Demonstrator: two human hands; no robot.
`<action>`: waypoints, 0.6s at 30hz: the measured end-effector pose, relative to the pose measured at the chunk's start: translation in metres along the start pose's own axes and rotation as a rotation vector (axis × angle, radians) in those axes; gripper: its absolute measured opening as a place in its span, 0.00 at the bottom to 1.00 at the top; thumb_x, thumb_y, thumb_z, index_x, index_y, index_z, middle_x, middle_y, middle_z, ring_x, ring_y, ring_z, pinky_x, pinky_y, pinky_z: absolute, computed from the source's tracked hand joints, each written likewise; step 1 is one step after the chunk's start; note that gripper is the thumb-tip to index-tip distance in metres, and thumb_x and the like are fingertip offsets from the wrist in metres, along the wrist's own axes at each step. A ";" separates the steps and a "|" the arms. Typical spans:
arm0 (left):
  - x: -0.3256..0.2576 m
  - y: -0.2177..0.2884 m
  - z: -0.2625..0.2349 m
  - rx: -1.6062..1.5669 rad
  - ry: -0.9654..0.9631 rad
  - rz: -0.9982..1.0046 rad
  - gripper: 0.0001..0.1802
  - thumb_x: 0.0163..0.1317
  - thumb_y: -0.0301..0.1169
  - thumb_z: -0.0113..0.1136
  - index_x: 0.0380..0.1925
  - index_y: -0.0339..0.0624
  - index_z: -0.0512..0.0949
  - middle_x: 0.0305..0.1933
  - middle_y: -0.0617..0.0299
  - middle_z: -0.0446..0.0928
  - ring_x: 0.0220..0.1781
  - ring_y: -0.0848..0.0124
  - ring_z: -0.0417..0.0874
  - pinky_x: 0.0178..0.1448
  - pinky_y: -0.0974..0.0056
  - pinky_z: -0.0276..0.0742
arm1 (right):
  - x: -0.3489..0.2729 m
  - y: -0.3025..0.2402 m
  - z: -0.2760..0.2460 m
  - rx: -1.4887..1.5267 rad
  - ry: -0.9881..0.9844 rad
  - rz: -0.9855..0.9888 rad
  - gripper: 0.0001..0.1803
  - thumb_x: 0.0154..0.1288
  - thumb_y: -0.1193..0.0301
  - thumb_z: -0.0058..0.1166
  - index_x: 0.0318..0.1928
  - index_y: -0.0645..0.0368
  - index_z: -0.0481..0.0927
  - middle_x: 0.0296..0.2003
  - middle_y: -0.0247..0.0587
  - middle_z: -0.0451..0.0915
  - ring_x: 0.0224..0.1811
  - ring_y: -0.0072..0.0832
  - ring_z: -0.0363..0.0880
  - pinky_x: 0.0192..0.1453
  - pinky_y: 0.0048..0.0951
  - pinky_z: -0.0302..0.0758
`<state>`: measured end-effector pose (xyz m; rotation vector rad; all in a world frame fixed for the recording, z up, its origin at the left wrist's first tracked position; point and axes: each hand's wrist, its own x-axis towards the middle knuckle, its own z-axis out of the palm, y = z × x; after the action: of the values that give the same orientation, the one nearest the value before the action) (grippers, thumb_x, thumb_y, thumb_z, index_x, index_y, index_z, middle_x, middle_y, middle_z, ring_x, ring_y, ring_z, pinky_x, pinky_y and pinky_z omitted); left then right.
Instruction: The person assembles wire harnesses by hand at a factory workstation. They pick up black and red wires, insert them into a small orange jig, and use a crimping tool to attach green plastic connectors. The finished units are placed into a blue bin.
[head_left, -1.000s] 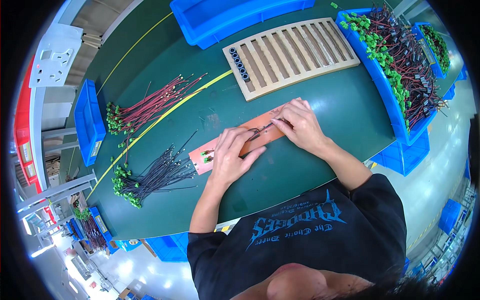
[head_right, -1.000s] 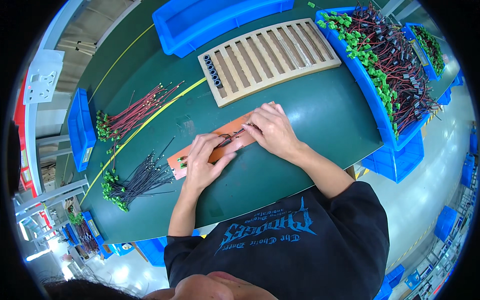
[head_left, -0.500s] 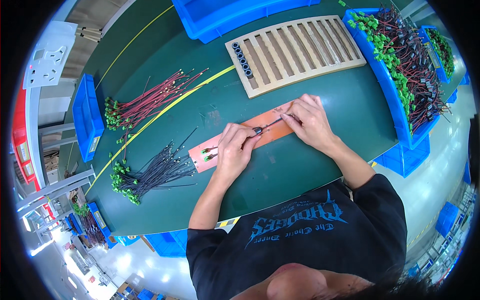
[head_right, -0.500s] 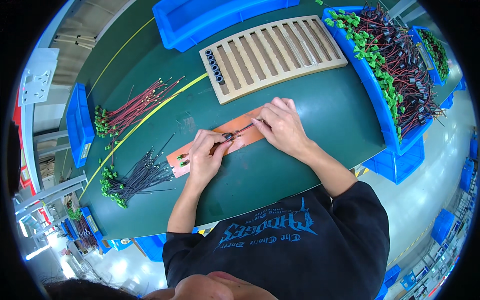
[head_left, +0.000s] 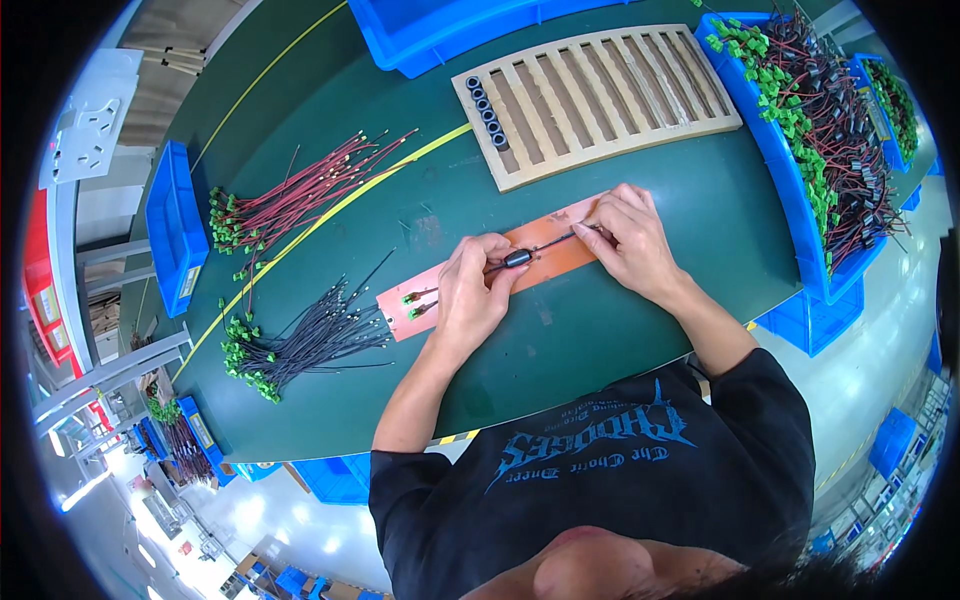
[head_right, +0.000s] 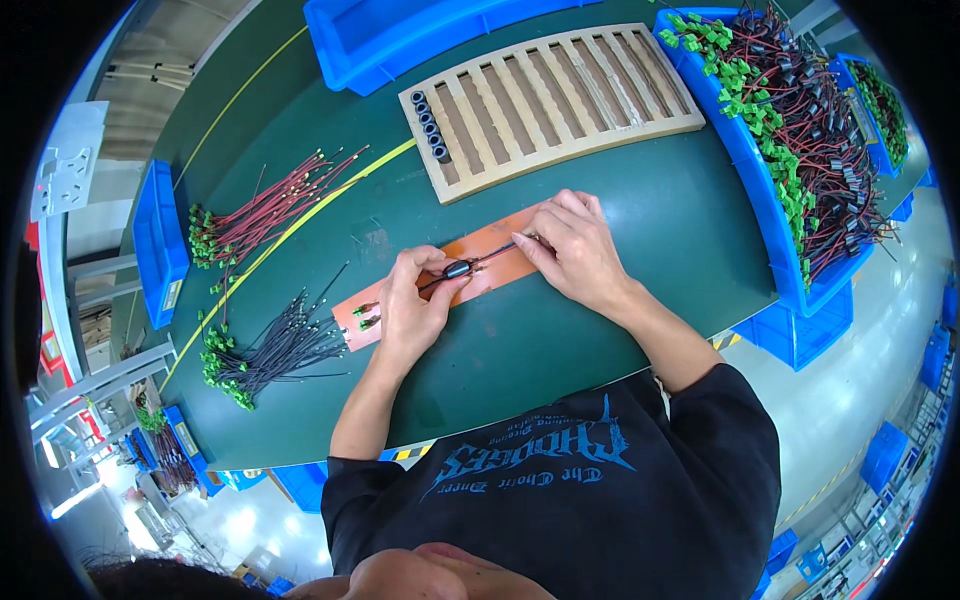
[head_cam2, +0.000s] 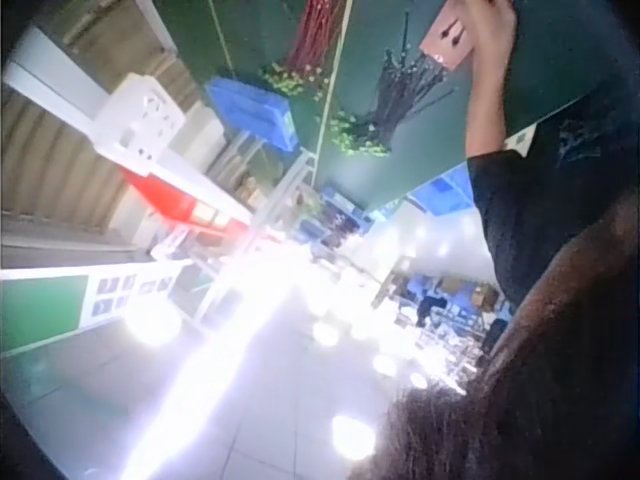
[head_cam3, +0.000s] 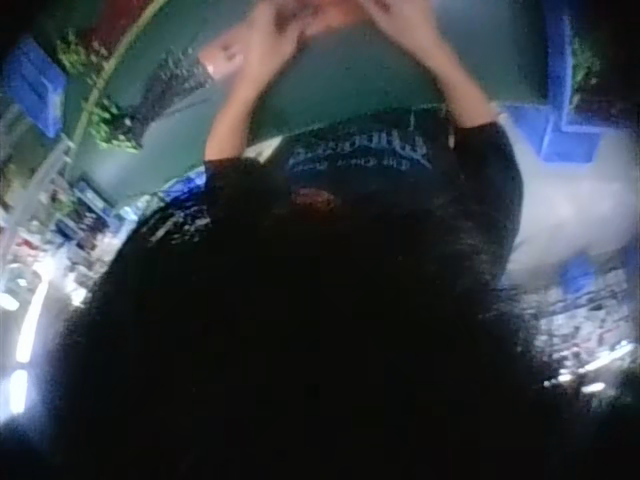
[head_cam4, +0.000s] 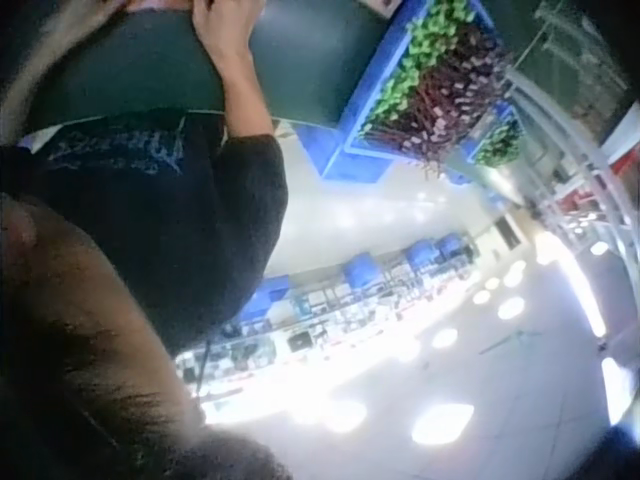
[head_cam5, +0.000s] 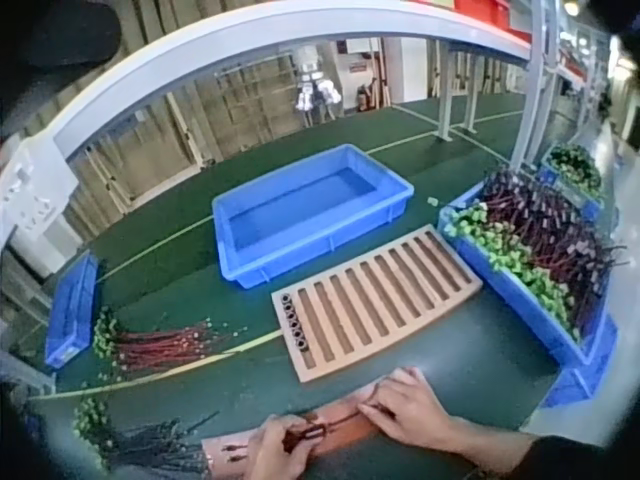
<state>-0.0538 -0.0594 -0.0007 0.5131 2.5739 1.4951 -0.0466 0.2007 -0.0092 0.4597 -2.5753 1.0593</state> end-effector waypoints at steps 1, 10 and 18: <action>0.001 0.002 0.003 -0.002 0.005 0.015 0.21 0.61 0.17 0.73 0.50 0.35 0.75 0.47 0.51 0.84 0.46 0.64 0.91 0.52 0.63 0.89 | -0.001 0.001 0.000 0.008 0.016 0.005 0.11 0.65 0.71 0.69 0.31 0.57 0.79 0.30 0.36 0.80 0.41 0.37 0.77 0.53 0.42 0.69; 0.047 0.022 -0.017 -0.087 -0.253 0.039 0.19 0.63 0.25 0.74 0.54 0.37 0.84 0.46 0.56 0.87 0.42 0.66 0.88 0.53 0.61 0.85 | -0.002 0.006 -0.005 0.002 0.016 0.043 0.11 0.66 0.71 0.69 0.30 0.56 0.78 0.28 0.36 0.79 0.40 0.38 0.77 0.51 0.41 0.68; 0.128 0.053 0.006 0.183 -0.884 0.052 0.09 0.67 0.31 0.70 0.35 0.34 0.89 0.27 0.58 0.86 0.29 0.72 0.84 0.35 0.60 0.78 | -0.002 0.009 -0.001 0.068 0.025 0.048 0.14 0.66 0.72 0.69 0.28 0.57 0.76 0.24 0.35 0.75 0.34 0.36 0.73 0.49 0.40 0.67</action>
<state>-0.1596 0.0142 0.0497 0.9921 1.9787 0.7586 -0.0478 0.2079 -0.0146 0.3998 -2.5465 1.1650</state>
